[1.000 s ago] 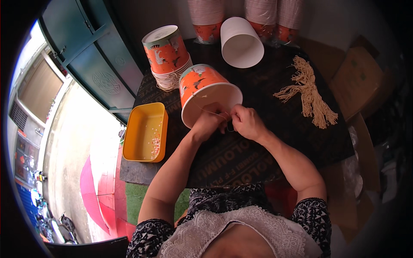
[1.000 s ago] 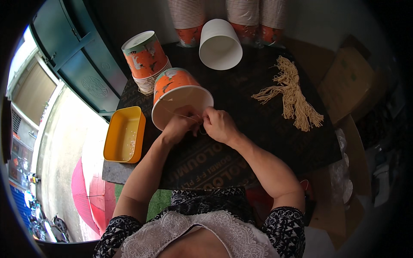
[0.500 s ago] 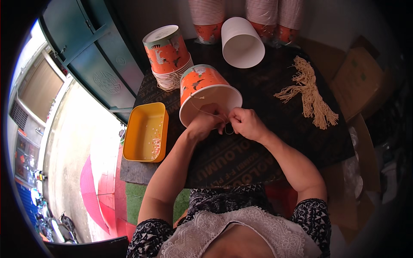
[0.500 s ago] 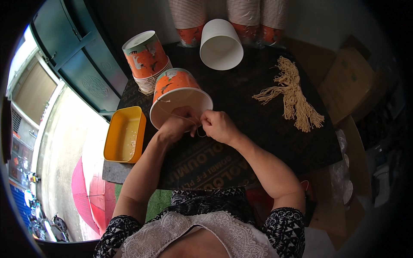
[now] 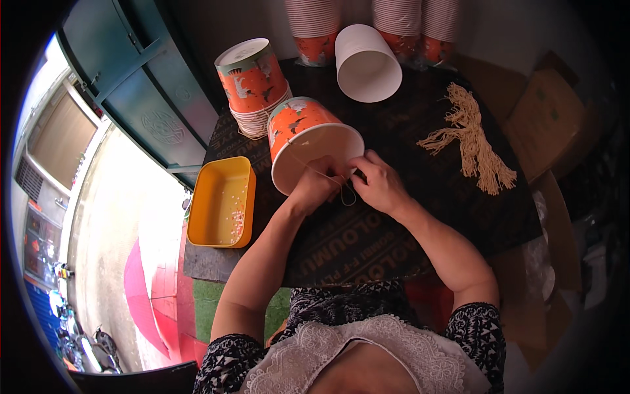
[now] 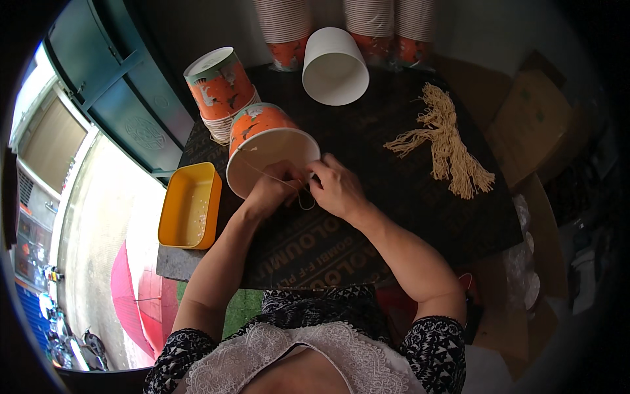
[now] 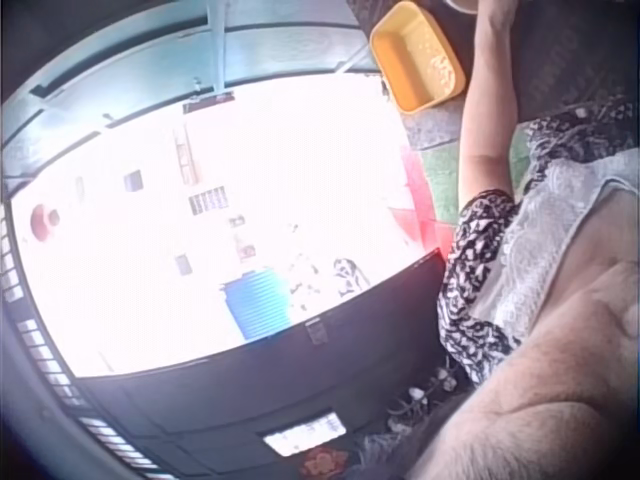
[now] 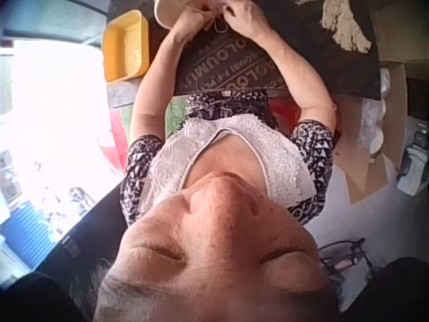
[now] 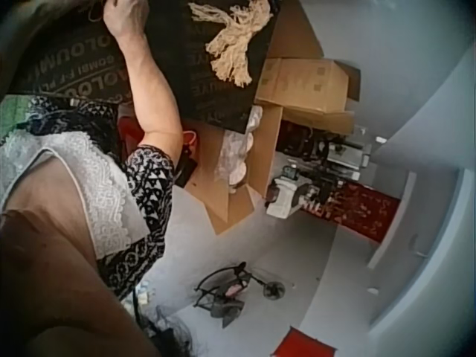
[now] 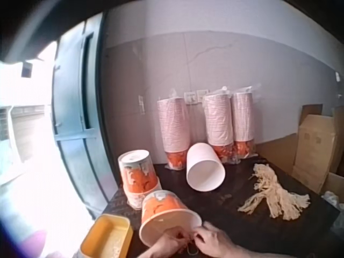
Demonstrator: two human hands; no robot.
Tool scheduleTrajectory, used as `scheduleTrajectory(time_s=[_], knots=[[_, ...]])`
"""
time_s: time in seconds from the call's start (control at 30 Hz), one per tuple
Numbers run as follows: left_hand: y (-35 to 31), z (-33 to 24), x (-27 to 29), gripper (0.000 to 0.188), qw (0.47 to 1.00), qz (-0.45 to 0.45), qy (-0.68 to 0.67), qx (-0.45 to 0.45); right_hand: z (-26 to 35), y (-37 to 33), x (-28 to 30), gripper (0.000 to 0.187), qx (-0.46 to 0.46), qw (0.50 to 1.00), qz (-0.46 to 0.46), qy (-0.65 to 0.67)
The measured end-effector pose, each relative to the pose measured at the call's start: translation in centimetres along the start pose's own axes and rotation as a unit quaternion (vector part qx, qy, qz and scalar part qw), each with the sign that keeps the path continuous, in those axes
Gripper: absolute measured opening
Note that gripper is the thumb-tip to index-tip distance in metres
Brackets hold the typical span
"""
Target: Attach carrying strings to paper buckets by threading them through pre-drilled holes.
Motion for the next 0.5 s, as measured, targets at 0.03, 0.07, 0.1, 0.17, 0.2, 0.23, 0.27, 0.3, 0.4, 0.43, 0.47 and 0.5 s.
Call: scheduleTrajectory(time_s=[0.03, 0.07, 0.1, 0.17, 0.2, 0.23, 0.27, 0.3, 0.4, 0.43, 0.47, 0.5], knots=[[0.1, 0.1, -0.2, 0.009, 1.000, 0.002, 0.001, 0.000, -0.4, 0.0, -0.1, 0.010, -0.002, 1.000, -0.002, 0.000], [0.2, 0.1, -0.1, 0.008, 0.999, -0.014, 0.045, -0.016, -0.8, 0.0, -0.4, 0.010, 0.003, 1.000, -0.002, 0.028], [0.4, 0.2, 0.0, 0.008, 0.995, -0.031, 0.088, -0.032, -1.1, 0.0, -0.7, 0.010, 0.007, 0.998, -0.003, 0.055], [0.7, 0.2, 0.0, 0.008, 0.983, -0.047, 0.138, -0.115, -1.5, -0.1, -0.8, 0.011, 0.010, 0.998, -0.017, 0.065], [0.4, -0.7, 0.0, 0.009, 0.961, -0.064, 0.186, -0.196, -1.5, -0.1, -0.7, 0.012, 0.013, 0.997, -0.029, 0.076], [0.4, -0.2, 0.0, 0.009, 0.961, -0.064, 0.187, -0.196, -1.4, -0.1, -0.7, 0.012, 0.013, 0.997, -0.029, 0.076], [0.2, -0.8, -0.1, 0.010, 0.957, -0.066, 0.204, -0.196, -1.6, 0.0, -0.7, 0.012, 0.004, 0.997, -0.025, 0.074], [0.1, -1.2, -0.3, 0.010, 0.953, -0.067, 0.221, -0.196, -1.7, 0.0, -0.7, 0.013, -0.006, 0.997, -0.021, 0.071], [-0.2, -2.0, -0.6, 0.011, 0.942, -0.067, 0.243, -0.222, -1.6, 0.0, -0.6, 0.012, -0.005, 0.997, -0.027, 0.074], [-0.3, -2.1, -0.7, 0.011, 0.942, -0.067, 0.243, -0.222, -1.8, 0.0, -0.8, 0.012, -0.005, 0.997, -0.027, 0.074], [-0.3, -2.3, -0.9, 0.012, 0.934, -0.071, 0.268, -0.225, -2.1, 0.0, -1.0, 0.011, -0.004, 0.997, -0.029, 0.065], [-0.4, -2.6, -1.1, 0.013, 0.925, -0.074, 0.293, -0.229, -2.3, 0.0, -1.1, 0.011, -0.003, 0.998, -0.031, 0.056]])
Point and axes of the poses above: each hand's wrist, its own y-axis towards the middle knuckle, its own x-axis out of the back of the hand, z = x × y, the point moved 8 cm from there along y, towards the middle knuckle, and after that the axes turned 3 degrees about -x, right-handed, at the moved point
